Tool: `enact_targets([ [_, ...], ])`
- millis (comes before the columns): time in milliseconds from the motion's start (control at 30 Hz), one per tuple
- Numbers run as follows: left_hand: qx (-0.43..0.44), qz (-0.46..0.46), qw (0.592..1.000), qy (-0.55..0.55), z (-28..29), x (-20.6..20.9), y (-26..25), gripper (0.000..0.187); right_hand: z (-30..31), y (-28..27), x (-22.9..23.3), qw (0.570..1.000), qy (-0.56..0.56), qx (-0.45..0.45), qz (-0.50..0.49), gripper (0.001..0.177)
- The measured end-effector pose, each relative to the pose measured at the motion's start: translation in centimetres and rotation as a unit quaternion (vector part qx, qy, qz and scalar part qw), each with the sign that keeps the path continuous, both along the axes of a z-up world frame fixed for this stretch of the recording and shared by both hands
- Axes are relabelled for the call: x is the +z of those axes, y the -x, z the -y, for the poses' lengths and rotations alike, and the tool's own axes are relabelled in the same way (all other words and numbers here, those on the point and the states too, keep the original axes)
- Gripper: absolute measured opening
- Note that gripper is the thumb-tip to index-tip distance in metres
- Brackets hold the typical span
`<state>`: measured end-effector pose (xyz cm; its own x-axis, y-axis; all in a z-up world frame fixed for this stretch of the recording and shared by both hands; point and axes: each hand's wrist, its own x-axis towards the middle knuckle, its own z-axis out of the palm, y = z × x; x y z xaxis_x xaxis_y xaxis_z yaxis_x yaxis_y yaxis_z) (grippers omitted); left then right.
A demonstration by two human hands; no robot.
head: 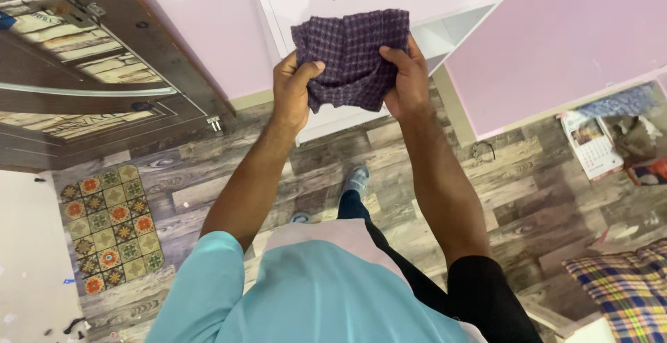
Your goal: The person cleans a white shelving unit by wiping the top, sides, and interior shelves with a cloth, and also moves a stool while cleaning.
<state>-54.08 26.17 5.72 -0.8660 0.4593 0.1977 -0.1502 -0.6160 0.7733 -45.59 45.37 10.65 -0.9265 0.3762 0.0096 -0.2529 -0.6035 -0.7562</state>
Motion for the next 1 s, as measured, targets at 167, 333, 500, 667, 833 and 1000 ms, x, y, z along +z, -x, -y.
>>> enact_targets([
  [167, 0.085, -0.067, 0.994, 0.032, -5.1, 0.7, 5.9, 0.01, -7.5, 8.6, -0.1, 0.993, -0.058, 0.059, -0.08, 0.032],
  [333, 0.099, 0.108, 0.977, 0.155, -9.8, -4.3, 9.8, 0.018, -13.1, 14.7, -4.4, 0.953, -0.182, 0.086, 0.225, 0.053],
  [500, 0.199, 0.027, 0.938, 0.284, -12.0, -4.3, 6.8, 0.068, -15.5, 14.0, -8.5, 0.936, -0.26, 0.131, 0.196, 0.077],
  [667, 0.263, -0.253, 0.738, 0.567, -14.1, -0.7, 3.5, 0.074, -15.4, 13.1, -9.5, 0.966, -0.124, 0.145, 0.173, 0.074],
  [833, 0.29, -0.286, 0.682, 0.608, -13.6, -5.0, 4.8, 0.014, -15.4, 13.5, -9.5, 0.973, -0.084, 0.15, 0.151, 0.07],
  [1000, 0.245, 0.236, 0.939, -0.04, -8.2, -8.9, 6.4, 0.019, -16.2, 13.3, -8.8, 0.979, -0.03, 0.113, 0.165, 0.061],
])
